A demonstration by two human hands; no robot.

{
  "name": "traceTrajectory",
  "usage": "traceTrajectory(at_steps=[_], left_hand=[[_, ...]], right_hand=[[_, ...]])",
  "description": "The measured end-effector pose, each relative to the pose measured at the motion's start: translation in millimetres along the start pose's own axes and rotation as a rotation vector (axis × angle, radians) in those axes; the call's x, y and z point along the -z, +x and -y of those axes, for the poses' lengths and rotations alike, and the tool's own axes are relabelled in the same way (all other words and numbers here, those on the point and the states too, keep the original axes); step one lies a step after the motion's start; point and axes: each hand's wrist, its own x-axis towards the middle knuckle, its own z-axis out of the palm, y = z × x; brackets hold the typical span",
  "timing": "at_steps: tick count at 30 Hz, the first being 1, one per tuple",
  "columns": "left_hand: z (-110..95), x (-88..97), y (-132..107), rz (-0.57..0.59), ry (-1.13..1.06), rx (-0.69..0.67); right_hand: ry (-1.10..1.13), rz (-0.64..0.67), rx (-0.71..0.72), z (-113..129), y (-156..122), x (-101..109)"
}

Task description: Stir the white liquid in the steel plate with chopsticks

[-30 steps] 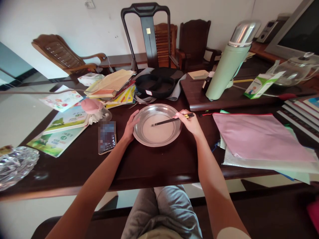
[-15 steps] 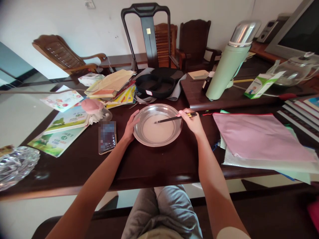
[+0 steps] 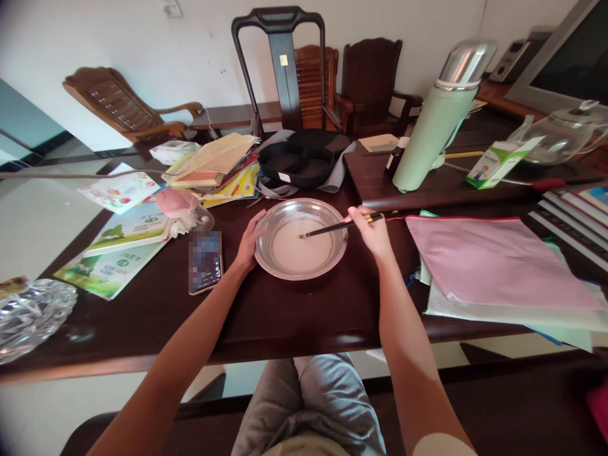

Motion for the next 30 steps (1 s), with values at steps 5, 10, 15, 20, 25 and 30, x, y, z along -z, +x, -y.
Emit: traceTrajectory(at_steps=[5,10,15,20,25,30], left_hand=[[-1,-0.2,0,0.004,0.004,-0.01],[1,0.1,0,0.018,0.021,-0.016],[2,1.5,0,0.002,0.015,-0.017],[3,1.1,1,0.013,0.023,-0.032],[3,0.9,2,0.014,0.009,-0.018],[1,0.3,-1,0.002,-0.015,-0.008]], right_hand=[[0.032,0.018,-0.04,0,0,2],[-0.016,0.18,0.001,3,0,-9],[0.005,-0.057,-0.02,-5,3,4],[0.021,0.079,-0.039,-2,0,-2],[0.006,0.119,0.014,0,0,-6],[0.041,-0.083,-0.042,-7,2,7]])
